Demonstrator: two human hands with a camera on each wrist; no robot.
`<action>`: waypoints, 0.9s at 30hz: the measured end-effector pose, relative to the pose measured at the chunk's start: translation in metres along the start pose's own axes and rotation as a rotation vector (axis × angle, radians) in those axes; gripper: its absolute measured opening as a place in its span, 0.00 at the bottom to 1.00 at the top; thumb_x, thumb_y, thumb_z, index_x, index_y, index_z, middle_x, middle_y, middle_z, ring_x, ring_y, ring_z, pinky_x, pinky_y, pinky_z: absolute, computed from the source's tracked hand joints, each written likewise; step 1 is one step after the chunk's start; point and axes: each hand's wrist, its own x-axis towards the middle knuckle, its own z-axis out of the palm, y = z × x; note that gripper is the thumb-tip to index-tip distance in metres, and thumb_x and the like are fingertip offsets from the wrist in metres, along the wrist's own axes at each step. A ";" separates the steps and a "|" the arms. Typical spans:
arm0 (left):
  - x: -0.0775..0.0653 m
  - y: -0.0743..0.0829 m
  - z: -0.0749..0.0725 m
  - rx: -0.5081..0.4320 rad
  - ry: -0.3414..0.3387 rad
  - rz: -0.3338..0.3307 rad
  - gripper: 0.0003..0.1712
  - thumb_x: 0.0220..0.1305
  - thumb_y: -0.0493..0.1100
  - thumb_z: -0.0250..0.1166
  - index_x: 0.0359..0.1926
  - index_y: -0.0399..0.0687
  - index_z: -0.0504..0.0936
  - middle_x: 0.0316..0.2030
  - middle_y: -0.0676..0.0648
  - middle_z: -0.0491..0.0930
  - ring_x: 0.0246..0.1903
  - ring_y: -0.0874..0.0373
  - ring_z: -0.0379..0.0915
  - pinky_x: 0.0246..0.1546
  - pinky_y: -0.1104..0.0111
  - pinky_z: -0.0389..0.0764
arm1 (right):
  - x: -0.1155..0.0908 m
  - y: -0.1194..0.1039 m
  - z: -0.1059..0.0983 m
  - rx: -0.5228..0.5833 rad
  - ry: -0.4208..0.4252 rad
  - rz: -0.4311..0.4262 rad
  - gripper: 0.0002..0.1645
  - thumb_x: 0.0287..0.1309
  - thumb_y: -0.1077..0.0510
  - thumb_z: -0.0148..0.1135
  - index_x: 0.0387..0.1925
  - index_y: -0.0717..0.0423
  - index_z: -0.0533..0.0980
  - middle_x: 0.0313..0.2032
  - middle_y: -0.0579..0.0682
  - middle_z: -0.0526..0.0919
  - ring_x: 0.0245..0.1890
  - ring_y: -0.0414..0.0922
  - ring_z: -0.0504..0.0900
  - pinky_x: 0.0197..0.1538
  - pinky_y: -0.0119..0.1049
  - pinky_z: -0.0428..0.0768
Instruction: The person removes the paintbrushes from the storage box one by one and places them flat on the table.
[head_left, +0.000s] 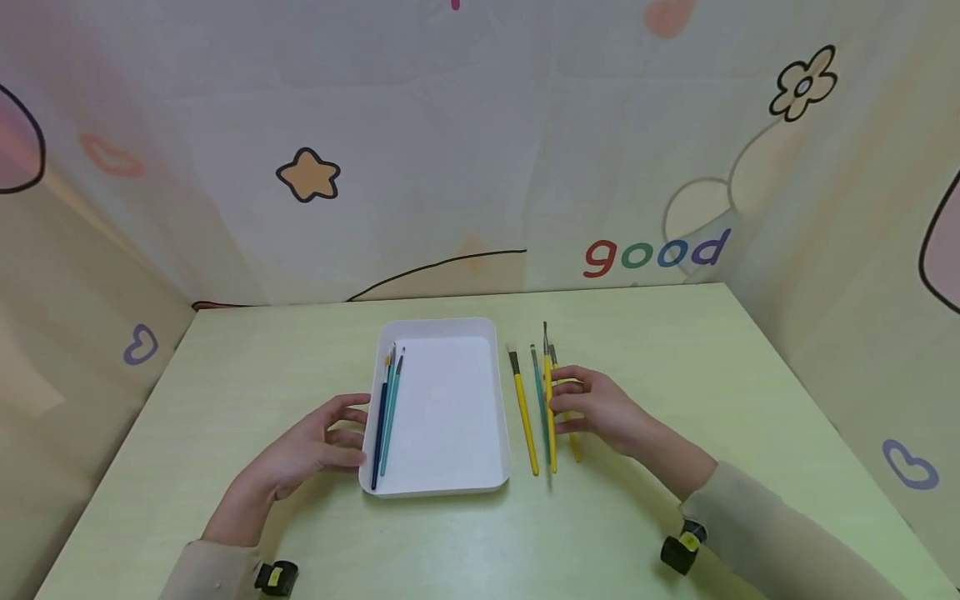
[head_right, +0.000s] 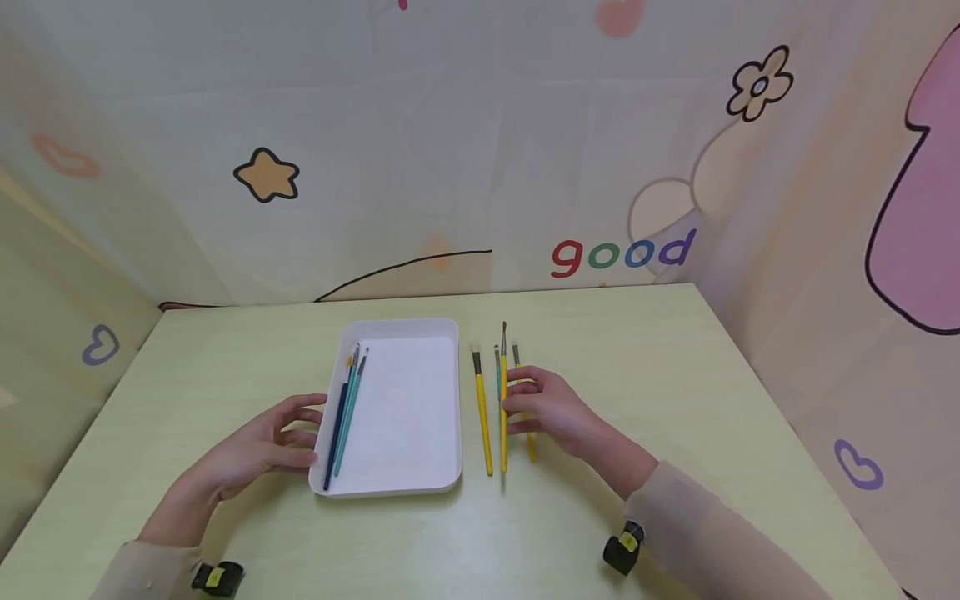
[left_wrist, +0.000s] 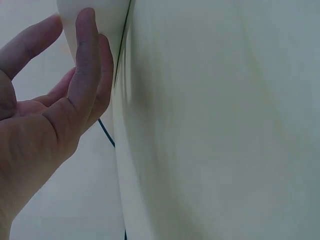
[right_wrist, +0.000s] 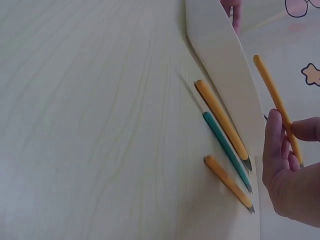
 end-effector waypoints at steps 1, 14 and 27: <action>0.000 0.000 0.000 0.001 0.000 -0.001 0.49 0.60 0.25 0.70 0.77 0.40 0.56 0.65 0.32 0.63 0.56 0.42 0.74 0.49 0.54 0.85 | 0.000 0.001 -0.002 -0.008 0.008 0.005 0.32 0.70 0.65 0.60 0.70 0.68 0.60 0.50 0.61 0.74 0.42 0.49 0.81 0.47 0.43 0.87; 0.000 0.001 0.001 0.010 0.004 -0.021 0.48 0.61 0.27 0.70 0.77 0.43 0.56 0.65 0.32 0.63 0.56 0.42 0.74 0.50 0.54 0.84 | -0.001 0.006 -0.022 -0.146 0.083 0.030 0.31 0.70 0.64 0.60 0.70 0.65 0.62 0.55 0.65 0.76 0.43 0.53 0.83 0.46 0.43 0.87; 0.000 -0.001 0.000 0.004 0.000 -0.018 0.48 0.61 0.27 0.69 0.77 0.42 0.56 0.65 0.31 0.63 0.56 0.42 0.75 0.50 0.54 0.84 | 0.002 0.011 -0.034 -0.336 0.191 0.052 0.31 0.64 0.67 0.63 0.66 0.68 0.65 0.48 0.63 0.77 0.39 0.51 0.80 0.39 0.42 0.88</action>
